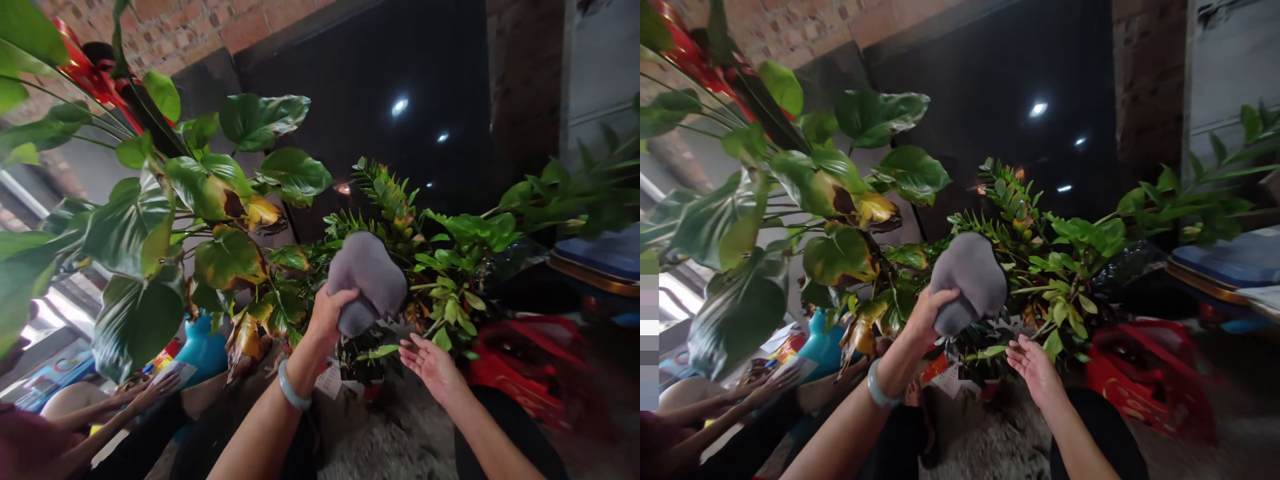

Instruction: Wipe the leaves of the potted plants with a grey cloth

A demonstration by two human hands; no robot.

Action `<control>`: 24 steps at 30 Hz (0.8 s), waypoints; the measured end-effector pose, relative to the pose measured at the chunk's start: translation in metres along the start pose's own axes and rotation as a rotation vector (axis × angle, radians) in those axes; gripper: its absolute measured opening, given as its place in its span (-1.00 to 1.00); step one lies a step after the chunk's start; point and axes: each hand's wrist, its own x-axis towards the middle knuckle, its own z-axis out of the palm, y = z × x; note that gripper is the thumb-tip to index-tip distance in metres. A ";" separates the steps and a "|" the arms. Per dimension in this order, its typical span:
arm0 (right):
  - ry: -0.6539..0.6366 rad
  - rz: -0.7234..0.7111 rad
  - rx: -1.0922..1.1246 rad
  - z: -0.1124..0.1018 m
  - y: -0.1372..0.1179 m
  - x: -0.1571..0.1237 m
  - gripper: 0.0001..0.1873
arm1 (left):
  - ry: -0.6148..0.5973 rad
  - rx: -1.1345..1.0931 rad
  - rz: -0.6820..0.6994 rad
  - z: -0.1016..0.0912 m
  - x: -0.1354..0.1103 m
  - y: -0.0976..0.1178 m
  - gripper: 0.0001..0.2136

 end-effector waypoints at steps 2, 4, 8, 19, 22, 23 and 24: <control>-0.011 -0.018 0.023 0.004 -0.003 -0.004 -0.77 | 0.104 0.004 0.127 0.013 0.021 0.002 -0.67; -0.016 -0.026 0.016 0.006 -0.003 -0.005 -0.79 | 0.148 0.068 0.101 0.018 0.029 -0.014 -0.71; 0.009 0.006 -0.029 0.002 0.003 0.001 -0.85 | -0.021 0.213 -0.267 -0.001 -0.001 -0.054 -0.82; 0.064 0.024 -0.054 0.008 -0.002 -0.007 -0.87 | 0.082 0.058 0.114 0.011 0.027 -0.006 -0.68; 0.062 0.025 -0.062 0.005 -0.001 -0.007 -0.86 | 0.127 0.116 -0.033 0.011 0.019 -0.035 -0.77; 0.063 0.025 -0.064 0.003 0.001 -0.006 -0.85 | 0.071 0.151 -0.134 0.005 0.009 -0.046 -0.80; 0.062 0.023 -0.064 -0.001 0.002 -0.005 -0.84 | -0.012 0.185 -0.234 -0.001 -0.003 -0.054 -0.82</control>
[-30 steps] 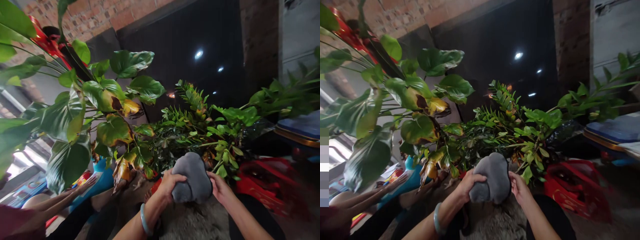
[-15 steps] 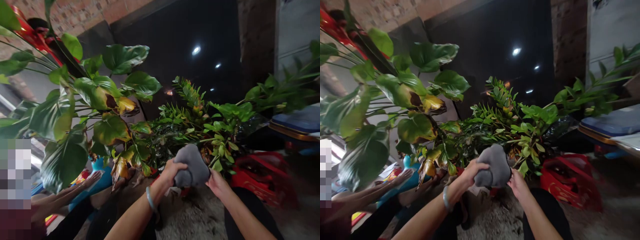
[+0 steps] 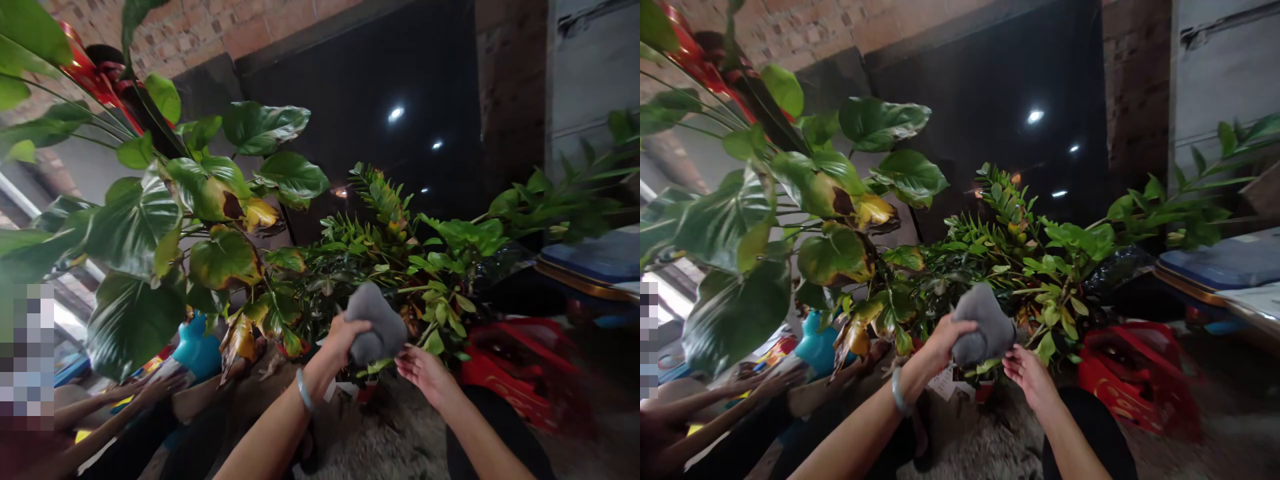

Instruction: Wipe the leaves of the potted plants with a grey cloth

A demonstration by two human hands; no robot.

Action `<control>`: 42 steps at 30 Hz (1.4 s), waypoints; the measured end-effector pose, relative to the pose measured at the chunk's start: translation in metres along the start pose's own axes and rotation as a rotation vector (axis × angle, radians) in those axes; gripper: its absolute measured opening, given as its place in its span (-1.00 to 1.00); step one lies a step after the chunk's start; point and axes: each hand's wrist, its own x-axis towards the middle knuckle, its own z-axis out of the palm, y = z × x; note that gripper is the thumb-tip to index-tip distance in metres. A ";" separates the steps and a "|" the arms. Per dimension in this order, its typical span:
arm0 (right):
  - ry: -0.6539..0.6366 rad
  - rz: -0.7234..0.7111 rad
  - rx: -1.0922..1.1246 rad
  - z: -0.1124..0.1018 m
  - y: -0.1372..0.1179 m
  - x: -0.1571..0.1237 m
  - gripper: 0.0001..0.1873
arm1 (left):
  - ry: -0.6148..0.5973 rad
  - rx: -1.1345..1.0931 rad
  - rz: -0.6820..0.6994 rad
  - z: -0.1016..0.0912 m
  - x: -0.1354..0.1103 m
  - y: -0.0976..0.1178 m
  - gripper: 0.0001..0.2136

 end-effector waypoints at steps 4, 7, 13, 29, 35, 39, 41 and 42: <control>-0.034 -0.012 0.019 -0.010 0.002 0.006 -0.80 | -0.205 0.114 -0.100 -0.023 -0.034 -0.010 -0.78; -0.071 -0.007 0.027 -0.007 -0.002 0.005 -0.80 | -0.136 0.032 0.090 -0.028 -0.025 0.023 -0.72; -0.111 -0.032 0.106 0.010 -0.003 -0.004 -0.81 | 0.236 -0.095 0.342 -0.014 0.019 0.035 -0.71; -0.096 -0.053 0.066 0.002 -0.004 -0.001 -0.76 | 0.202 -0.125 0.216 -0.042 -0.009 0.009 -0.70; -0.086 -0.038 0.049 -0.003 -0.005 0.005 -0.78 | -0.089 0.043 0.025 -0.047 -0.044 -0.015 -0.74; -0.127 -0.075 0.095 0.002 -0.008 0.001 -0.77 | 0.060 -0.140 0.326 -0.037 -0.021 0.032 -0.70; -0.150 -0.092 0.118 0.005 -0.007 0.000 -0.78 | 0.198 -0.207 0.439 -0.031 -0.002 0.041 -0.68; -0.153 -0.093 0.124 0.007 -0.006 0.000 -0.79 | 0.254 -0.205 0.449 -0.029 0.004 0.038 -0.68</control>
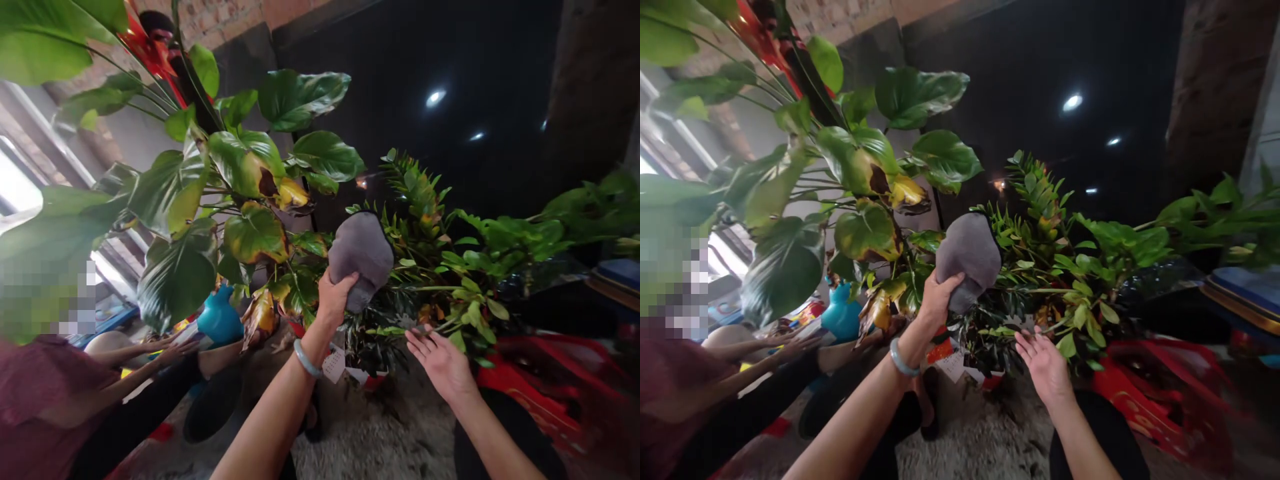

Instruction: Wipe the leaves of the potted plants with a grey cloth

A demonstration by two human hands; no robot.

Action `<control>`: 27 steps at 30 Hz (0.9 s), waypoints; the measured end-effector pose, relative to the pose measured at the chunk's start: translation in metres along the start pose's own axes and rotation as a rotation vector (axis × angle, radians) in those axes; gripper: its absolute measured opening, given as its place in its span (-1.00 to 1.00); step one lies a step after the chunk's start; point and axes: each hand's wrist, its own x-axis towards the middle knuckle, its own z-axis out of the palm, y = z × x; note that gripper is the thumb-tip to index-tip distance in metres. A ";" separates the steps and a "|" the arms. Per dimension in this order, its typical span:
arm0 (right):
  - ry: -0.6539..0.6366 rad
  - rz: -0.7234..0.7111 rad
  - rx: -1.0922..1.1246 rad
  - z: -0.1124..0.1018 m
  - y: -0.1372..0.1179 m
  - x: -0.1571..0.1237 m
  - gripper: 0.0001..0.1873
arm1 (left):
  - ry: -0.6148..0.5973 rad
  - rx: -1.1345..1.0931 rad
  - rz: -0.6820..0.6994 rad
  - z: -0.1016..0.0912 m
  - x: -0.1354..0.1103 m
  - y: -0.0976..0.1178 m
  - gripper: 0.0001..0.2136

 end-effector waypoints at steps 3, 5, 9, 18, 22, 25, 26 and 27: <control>0.022 0.006 -0.006 0.003 0.005 0.004 -0.82 | -0.049 0.152 -0.144 -0.003 -0.014 -0.028 -0.77; 0.037 0.009 -0.015 0.003 0.009 0.007 -0.81 | -0.206 0.253 -0.316 -0.013 -0.033 -0.041 -0.82; 0.069 0.027 -0.029 0.001 0.013 0.011 -0.81 | -0.346 0.233 -0.349 -0.015 -0.041 -0.026 -0.79; 0.129 0.051 -0.029 0.003 0.008 0.006 -0.86 | -0.075 0.142 -0.105 0.040 0.001 -0.025 -0.80; 0.167 0.083 -0.035 -0.002 0.009 0.007 -0.91 | -0.363 0.318 -0.472 0.010 -0.036 -0.041 -0.86; 0.157 0.079 -0.031 -0.005 0.007 0.007 -0.92 | -0.447 0.263 -0.434 -0.002 -0.037 -0.018 -0.76; 0.145 0.076 -0.032 -0.005 0.006 0.007 -0.90 | -0.433 0.208 -0.363 -0.001 -0.030 -0.007 -0.72; 0.128 0.072 -0.032 -0.005 0.005 0.006 -0.88 | -0.395 0.154 -0.280 0.002 -0.022 0.001 -0.70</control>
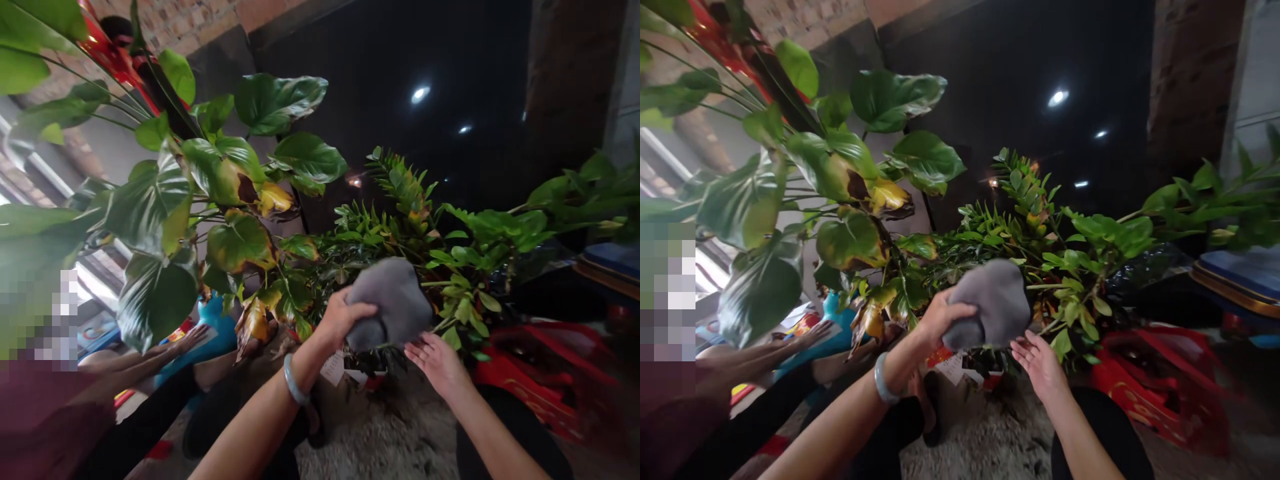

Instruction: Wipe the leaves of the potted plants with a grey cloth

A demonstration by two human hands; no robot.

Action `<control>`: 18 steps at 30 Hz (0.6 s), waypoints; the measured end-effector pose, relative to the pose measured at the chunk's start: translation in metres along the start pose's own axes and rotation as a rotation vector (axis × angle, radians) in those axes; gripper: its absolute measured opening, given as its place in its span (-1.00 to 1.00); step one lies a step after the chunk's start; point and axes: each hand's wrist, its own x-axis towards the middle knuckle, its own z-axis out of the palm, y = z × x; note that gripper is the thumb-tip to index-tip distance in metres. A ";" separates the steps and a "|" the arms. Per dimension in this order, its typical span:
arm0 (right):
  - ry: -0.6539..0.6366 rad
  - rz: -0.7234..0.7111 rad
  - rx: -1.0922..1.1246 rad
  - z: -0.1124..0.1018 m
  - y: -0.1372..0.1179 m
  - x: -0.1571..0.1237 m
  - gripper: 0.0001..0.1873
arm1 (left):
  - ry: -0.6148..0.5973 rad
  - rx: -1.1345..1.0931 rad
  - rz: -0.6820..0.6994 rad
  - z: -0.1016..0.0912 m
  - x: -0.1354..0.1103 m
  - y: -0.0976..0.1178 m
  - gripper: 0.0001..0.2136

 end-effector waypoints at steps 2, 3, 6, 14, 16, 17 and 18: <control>-0.045 -0.014 0.014 0.002 -0.002 -0.002 -0.81 | 0.130 -0.083 0.173 -0.001 0.015 0.014 -0.66; -0.067 -0.022 0.029 0.004 -0.002 -0.003 -0.78 | 0.211 -0.110 0.234 -0.001 0.021 0.015 -0.65; -0.109 -0.034 0.078 0.009 -0.001 -0.006 -0.81 | 0.339 -0.091 0.168 -0.002 0.021 -0.007 -0.72; -0.121 -0.053 0.052 0.007 -0.002 -0.002 -0.83 | 0.137 -0.078 -0.036 -0.046 -0.037 -0.018 -0.70; -0.114 -0.044 0.024 0.006 -0.002 -0.002 -0.82 | 0.311 -0.174 0.123 -0.056 -0.028 0.003 -0.64; -0.105 -0.047 0.017 0.006 -0.002 -0.003 -0.82 | 0.400 -0.212 0.191 -0.060 -0.022 0.009 -0.62; -0.098 -0.049 0.013 0.006 -0.002 -0.003 -0.83 | 0.472 -0.240 0.233 -0.062 -0.016 0.011 -0.60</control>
